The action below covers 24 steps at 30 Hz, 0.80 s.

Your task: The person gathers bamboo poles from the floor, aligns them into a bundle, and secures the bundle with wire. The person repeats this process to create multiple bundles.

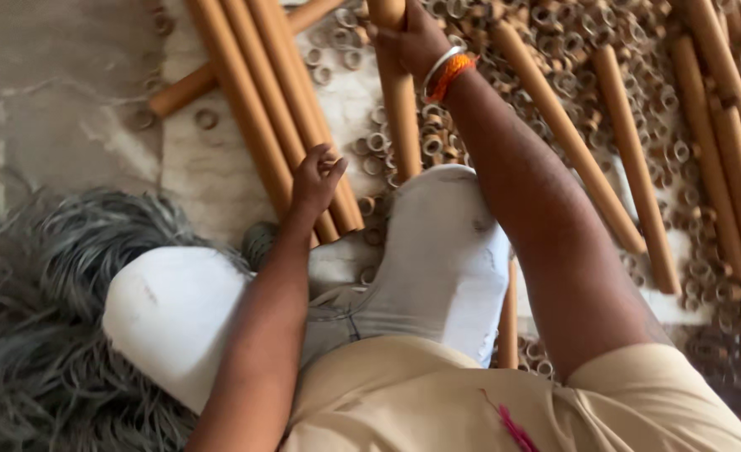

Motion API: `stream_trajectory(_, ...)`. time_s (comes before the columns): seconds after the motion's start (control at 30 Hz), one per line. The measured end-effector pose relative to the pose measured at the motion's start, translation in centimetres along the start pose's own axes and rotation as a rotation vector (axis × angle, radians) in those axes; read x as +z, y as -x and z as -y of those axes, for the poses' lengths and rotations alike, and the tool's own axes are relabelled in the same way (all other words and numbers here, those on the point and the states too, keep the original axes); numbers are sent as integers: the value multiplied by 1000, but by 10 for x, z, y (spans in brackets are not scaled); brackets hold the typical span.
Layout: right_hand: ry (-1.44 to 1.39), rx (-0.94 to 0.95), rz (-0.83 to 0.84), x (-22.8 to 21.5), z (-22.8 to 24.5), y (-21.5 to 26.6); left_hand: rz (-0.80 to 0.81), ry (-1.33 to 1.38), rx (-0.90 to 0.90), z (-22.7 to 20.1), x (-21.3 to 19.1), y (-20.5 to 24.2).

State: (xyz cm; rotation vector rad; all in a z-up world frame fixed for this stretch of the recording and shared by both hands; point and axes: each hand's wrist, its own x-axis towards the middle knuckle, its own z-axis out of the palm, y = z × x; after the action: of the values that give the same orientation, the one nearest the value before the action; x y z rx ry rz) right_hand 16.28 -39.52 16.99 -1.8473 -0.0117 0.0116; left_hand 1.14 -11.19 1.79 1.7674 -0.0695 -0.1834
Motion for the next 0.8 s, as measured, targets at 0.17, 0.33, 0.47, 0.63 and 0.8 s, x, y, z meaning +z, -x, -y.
stream_trajectory(0.17, -44, -10, -7, 112, 24, -18, -126, 572, 88, -20, -8, -20)
stream_trajectory(0.33, -291, 247, -16, 209, -27, 35, -216, -190, -142, -48, -28, 16)
stream_trajectory(0.47, 79, 394, 146, 237, -51, 49, -286, -322, -190, -51, -43, 27)
stream_trajectory(0.63, 23, 234, 323, 252, -77, 56, -301, -353, -367, -29, -50, 16)
stream_trajectory(0.8, 16, 263, 375, 263, -113, 51, -352, -295, -318, -8, -51, 1)
